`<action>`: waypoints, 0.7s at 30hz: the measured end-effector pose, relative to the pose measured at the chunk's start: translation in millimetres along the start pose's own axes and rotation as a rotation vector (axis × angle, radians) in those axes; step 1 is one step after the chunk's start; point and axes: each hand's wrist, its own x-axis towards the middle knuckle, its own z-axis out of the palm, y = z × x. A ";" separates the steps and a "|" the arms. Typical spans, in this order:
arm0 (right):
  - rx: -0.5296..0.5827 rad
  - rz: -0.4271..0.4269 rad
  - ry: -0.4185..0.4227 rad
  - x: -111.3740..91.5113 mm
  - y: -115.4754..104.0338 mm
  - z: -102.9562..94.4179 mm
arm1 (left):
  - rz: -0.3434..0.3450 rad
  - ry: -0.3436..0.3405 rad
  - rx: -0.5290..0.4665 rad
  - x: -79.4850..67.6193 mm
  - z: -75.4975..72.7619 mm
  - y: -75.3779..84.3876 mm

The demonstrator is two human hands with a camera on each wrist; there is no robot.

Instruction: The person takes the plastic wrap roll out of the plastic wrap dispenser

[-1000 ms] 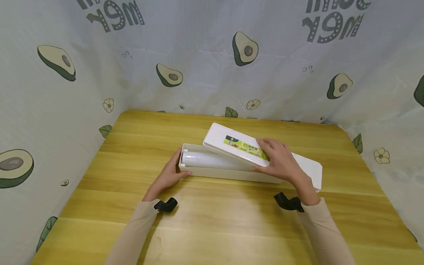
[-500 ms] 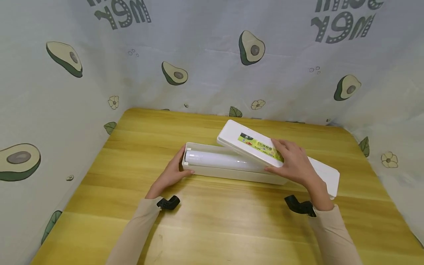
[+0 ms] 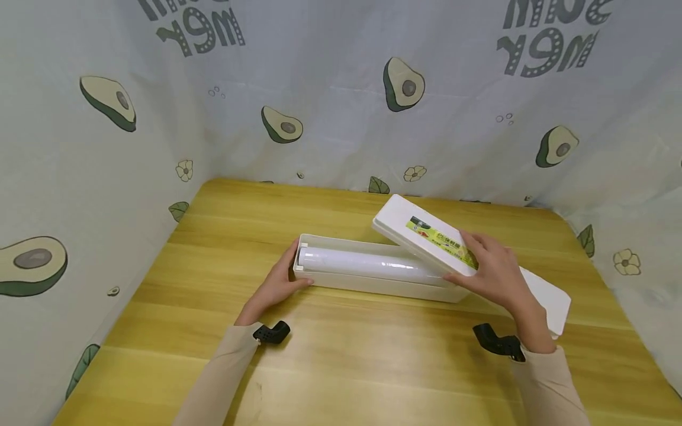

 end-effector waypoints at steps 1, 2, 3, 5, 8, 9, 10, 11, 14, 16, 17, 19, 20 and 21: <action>-0.002 0.009 0.004 -1.1 1.3 -0.4 | -0.005 0.002 -0.003 -0.3 0.5 -0.3; -0.005 0.018 0.007 -2.2 2.7 -1.0 | -0.006 0.002 -0.002 -0.5 1.0 -0.7; -0.003 0.028 0.008 -3.2 4.0 -1.8 | -0.008 0.002 -0.006 -0.6 1.4 -0.8; 0.001 0.048 0.004 -5.2 6.8 -3.0 | -0.013 0.001 -0.012 -0.9 1.8 -0.7; 0.003 0.081 -0.004 -9.3 12.3 -3.7 | -0.021 -0.002 -0.012 -0.9 2.1 0.2; 0.007 0.092 -0.004 -11.0 14.3 -3.6 | -0.023 -0.003 -0.009 -0.9 2.2 0.5; 0.010 0.103 -0.005 -12.7 16.4 -3.6 | -0.024 -0.003 -0.006 -1.0 2.3 0.5; 0.010 0.111 -0.002 -14.5 18.7 -3.5 | -0.022 -0.001 -0.001 -1.0 2.3 0.5; 0.011 0.136 0.002 -19.8 24.3 -3.8 | -0.032 0.005 0.006 -3.3 1.4 6.6; 0.008 0.148 0.001 -22.6 26.9 -5.2 | -0.042 0.006 0.012 -6.3 -0.2 18.0; 0.003 0.155 0.000 -24.1 28.1 -6.1 | -0.046 0.004 0.014 -7.6 -1.1 23.5; -0.006 0.176 -0.006 -27.3 30.5 -8.7 | -0.056 -0.002 0.017 -9.8 -2.4 34.5; -0.012 0.188 -0.008 -29.0 32.2 -9.7 | -0.059 -0.007 0.015 -10.5 -3.1 39.6; -0.015 0.199 -0.008 -30.8 33.8 -10.8 | -0.058 -0.007 0.015 -10.1 -2.9 39.0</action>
